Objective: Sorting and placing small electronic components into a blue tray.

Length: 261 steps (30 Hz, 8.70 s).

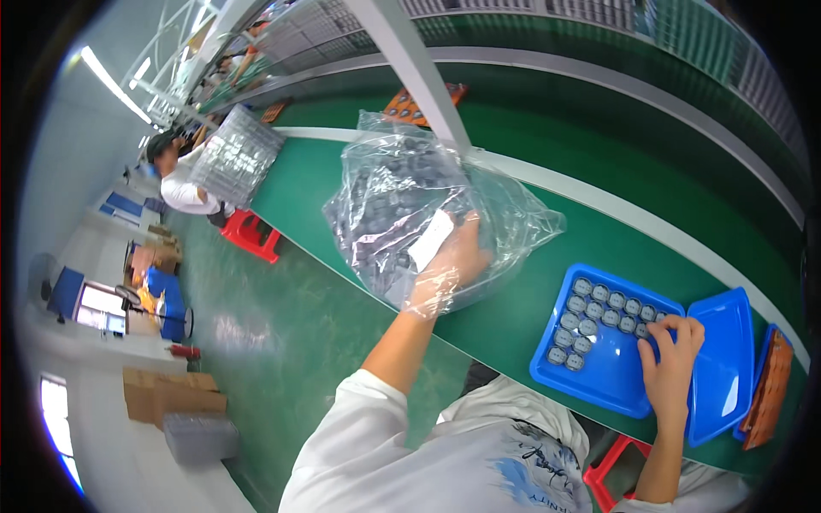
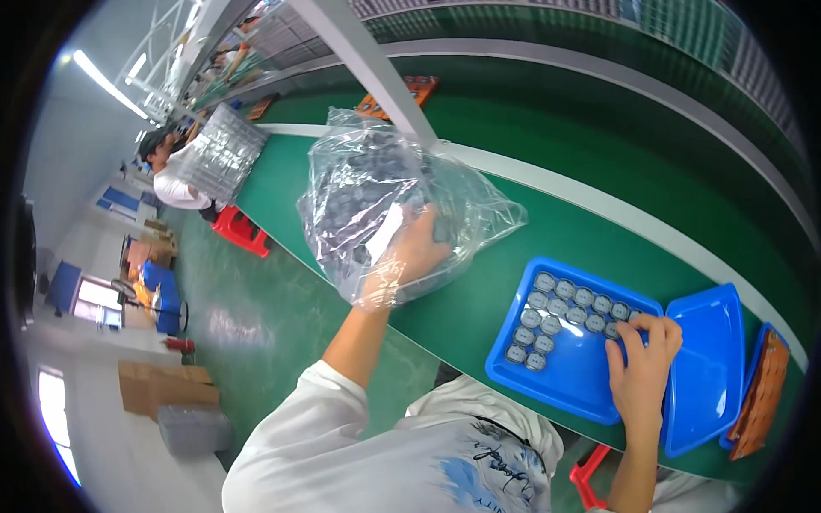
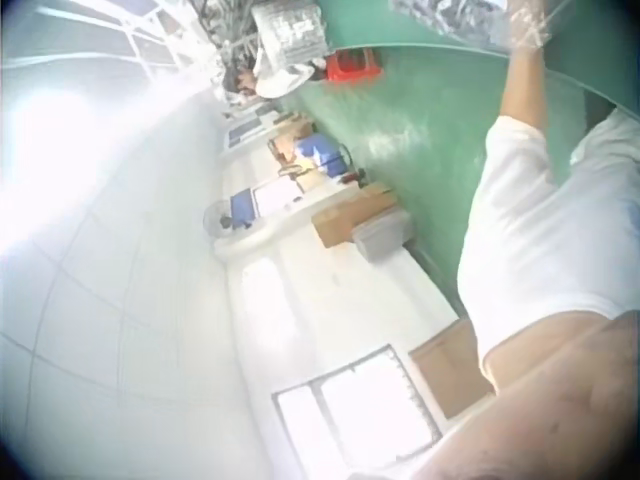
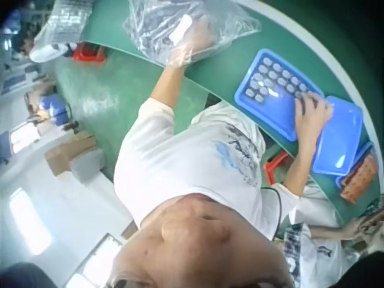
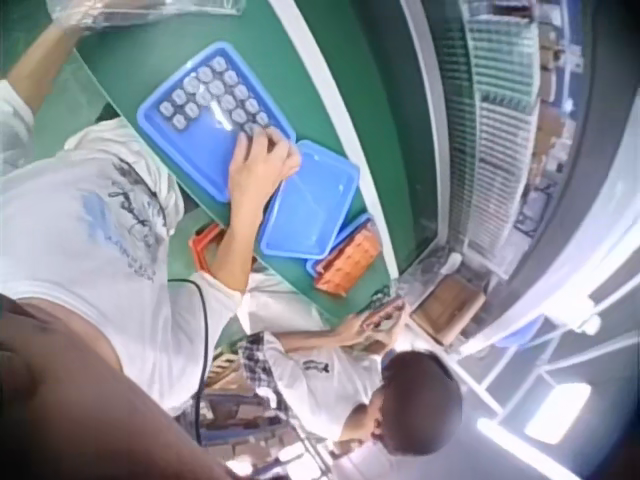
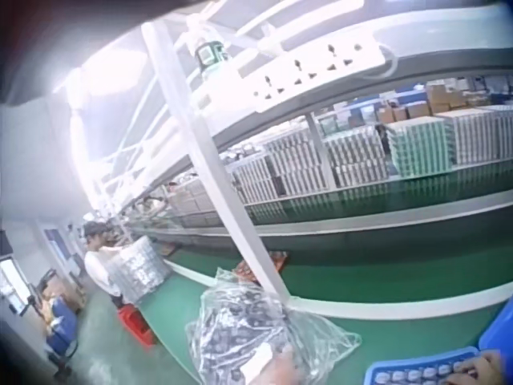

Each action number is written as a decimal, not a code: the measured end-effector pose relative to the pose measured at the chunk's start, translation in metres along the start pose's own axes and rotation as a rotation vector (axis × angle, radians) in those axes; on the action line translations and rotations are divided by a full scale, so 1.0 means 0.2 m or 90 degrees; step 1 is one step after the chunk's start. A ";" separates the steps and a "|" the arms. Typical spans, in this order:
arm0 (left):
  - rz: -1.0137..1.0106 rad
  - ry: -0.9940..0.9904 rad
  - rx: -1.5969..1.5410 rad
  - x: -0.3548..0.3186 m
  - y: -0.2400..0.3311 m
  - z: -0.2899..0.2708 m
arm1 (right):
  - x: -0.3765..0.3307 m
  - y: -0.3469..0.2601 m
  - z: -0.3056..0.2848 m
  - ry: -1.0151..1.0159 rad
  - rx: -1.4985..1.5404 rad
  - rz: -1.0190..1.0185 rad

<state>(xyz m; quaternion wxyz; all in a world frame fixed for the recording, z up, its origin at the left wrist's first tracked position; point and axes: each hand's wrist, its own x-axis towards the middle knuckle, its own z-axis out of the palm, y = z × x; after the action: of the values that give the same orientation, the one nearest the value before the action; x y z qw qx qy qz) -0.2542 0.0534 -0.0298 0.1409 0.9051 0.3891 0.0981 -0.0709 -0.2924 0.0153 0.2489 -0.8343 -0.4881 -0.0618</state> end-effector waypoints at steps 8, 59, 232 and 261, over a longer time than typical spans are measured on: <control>-0.054 0.037 0.008 0.08 0.10 -0.01 | -0.04 -0.22 0.02 0.112 0.242 0.048; 0.276 0.003 -0.269 -0.43 0.19 -0.34 | 0.35 -0.93 0.59 -0.108 1.705 0.603; 0.671 -0.126 -0.123 -0.27 0.76 0.06 | -0.59 0.11 0.01 0.120 0.052 0.184; -0.993 -0.176 -0.895 -2.66 -0.17 1.61 | 0.05 -0.69 0.00 -0.145 0.213 -0.057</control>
<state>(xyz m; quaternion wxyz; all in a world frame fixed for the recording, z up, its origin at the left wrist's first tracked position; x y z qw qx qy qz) -0.5455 -0.3718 -0.3793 0.7003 0.1232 0.6986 0.0797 -0.1817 -0.2295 0.0682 0.3245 -0.7603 -0.5530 0.1039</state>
